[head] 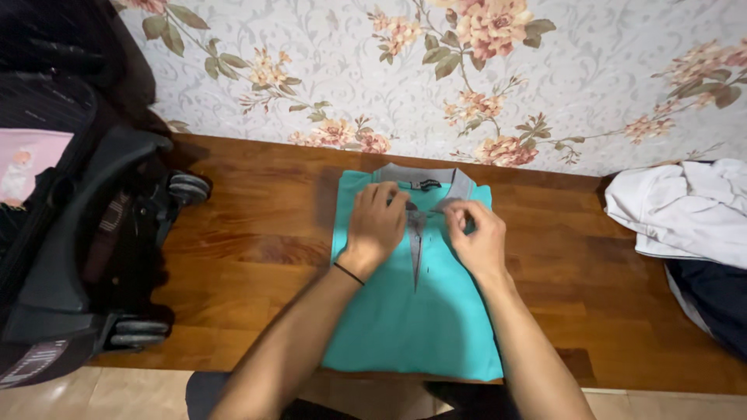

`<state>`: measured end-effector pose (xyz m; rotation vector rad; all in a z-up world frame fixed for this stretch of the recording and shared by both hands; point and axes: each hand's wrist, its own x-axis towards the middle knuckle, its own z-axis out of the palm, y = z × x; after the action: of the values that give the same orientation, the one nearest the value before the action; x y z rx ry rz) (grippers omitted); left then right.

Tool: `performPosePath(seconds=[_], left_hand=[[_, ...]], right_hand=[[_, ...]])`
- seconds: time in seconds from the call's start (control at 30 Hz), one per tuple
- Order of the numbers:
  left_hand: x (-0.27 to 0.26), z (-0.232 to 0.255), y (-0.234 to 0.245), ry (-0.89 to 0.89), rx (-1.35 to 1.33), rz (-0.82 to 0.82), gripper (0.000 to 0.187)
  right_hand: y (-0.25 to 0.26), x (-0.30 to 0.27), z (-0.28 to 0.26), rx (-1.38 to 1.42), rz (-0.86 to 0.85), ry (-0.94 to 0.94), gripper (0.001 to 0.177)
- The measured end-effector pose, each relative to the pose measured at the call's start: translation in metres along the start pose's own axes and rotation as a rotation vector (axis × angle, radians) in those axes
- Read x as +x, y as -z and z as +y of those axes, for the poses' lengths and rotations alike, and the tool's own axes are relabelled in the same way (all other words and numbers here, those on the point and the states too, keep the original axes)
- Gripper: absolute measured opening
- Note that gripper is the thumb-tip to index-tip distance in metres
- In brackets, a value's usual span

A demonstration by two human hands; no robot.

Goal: The person folds a polo shirt on a wooden surface, buttons the collar, and then places it along with other folded garments and small cases into an open suitcase.

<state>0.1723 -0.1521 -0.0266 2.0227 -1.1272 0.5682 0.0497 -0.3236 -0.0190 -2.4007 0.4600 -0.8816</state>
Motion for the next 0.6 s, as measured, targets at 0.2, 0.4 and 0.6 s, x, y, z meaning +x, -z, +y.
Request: performPosePath(seconds=[0.2, 0.4, 0.6], left_hand=[[-0.013, 0.007, 0.009, 0.128, -0.35, -0.188, 0.021], [-0.017, -0.004, -0.007, 0.08, -0.332, -0.178, 0.042], [-0.012, -0.001, 0.008, 0.232, -0.462, -0.151, 0.04]], right_hand=[[-0.003, -0.002, -0.006, 0.162, -0.206, -0.136, 0.013], [-0.002, 0.016, -0.022, -0.036, -0.408, -0.121, 0.019], [0.001, 0.005, -0.039, -0.034, -0.271, 0.02, 0.035]])
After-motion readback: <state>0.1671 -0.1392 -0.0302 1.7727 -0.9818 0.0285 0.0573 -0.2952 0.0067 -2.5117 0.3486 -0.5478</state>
